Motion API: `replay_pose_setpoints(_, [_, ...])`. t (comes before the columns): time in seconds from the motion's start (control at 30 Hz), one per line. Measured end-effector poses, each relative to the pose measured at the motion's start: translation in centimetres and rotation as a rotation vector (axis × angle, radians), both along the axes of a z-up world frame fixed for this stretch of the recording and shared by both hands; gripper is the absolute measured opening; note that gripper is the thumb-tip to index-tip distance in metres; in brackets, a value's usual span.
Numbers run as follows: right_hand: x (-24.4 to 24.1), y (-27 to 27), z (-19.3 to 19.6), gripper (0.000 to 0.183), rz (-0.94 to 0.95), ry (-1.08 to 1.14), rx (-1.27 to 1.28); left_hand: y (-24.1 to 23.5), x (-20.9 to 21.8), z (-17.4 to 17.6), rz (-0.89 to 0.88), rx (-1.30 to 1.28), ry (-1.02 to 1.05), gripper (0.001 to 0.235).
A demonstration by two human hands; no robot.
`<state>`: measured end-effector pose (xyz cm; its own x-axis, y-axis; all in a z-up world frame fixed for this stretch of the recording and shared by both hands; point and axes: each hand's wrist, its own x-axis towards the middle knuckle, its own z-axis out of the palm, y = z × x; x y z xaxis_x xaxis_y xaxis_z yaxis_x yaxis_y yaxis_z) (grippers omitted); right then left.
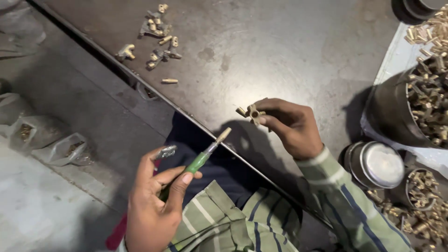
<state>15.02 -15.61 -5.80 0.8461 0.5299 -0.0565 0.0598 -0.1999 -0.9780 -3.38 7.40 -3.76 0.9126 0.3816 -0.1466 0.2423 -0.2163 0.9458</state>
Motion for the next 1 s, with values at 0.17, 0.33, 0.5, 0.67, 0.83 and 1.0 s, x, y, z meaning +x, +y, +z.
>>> replay_pose_setpoints(0.17, [-1.9,-3.2,1.2,0.022,-0.033,0.031,0.052,-2.0,0.9,1.0,-0.085,0.004,-0.033,0.053])
replay_pose_setpoints(0.33, [-3.4,-3.4,3.5,0.025,0.041,-0.222,-0.103,-3.7,1.9,2.4,-0.253,0.624,-0.270,0.049])
replay_pose_setpoints(0.5, [-4.4,-3.3,4.5,0.030,0.110,-0.408,-0.287,-3.8,1.5,1.7,-0.359,0.668,-0.244,0.057])
replay_pose_setpoints(0.67, [-5.3,-3.9,4.4,0.040,0.078,-0.169,-0.133,-3.2,-0.3,1.2,-0.160,0.016,-0.223,0.043])
replay_pose_setpoints(0.83, [-5.8,-4.9,1.7,0.041,-0.191,0.169,0.025,-2.5,-1.9,-2.7,-0.136,0.452,-0.265,0.038])
replay_pose_setpoints(1.0, [-7.3,-4.1,1.3,0.041,-0.301,0.258,-0.031,-3.1,-1.7,-3.0,-0.179,0.428,-0.149,0.037])
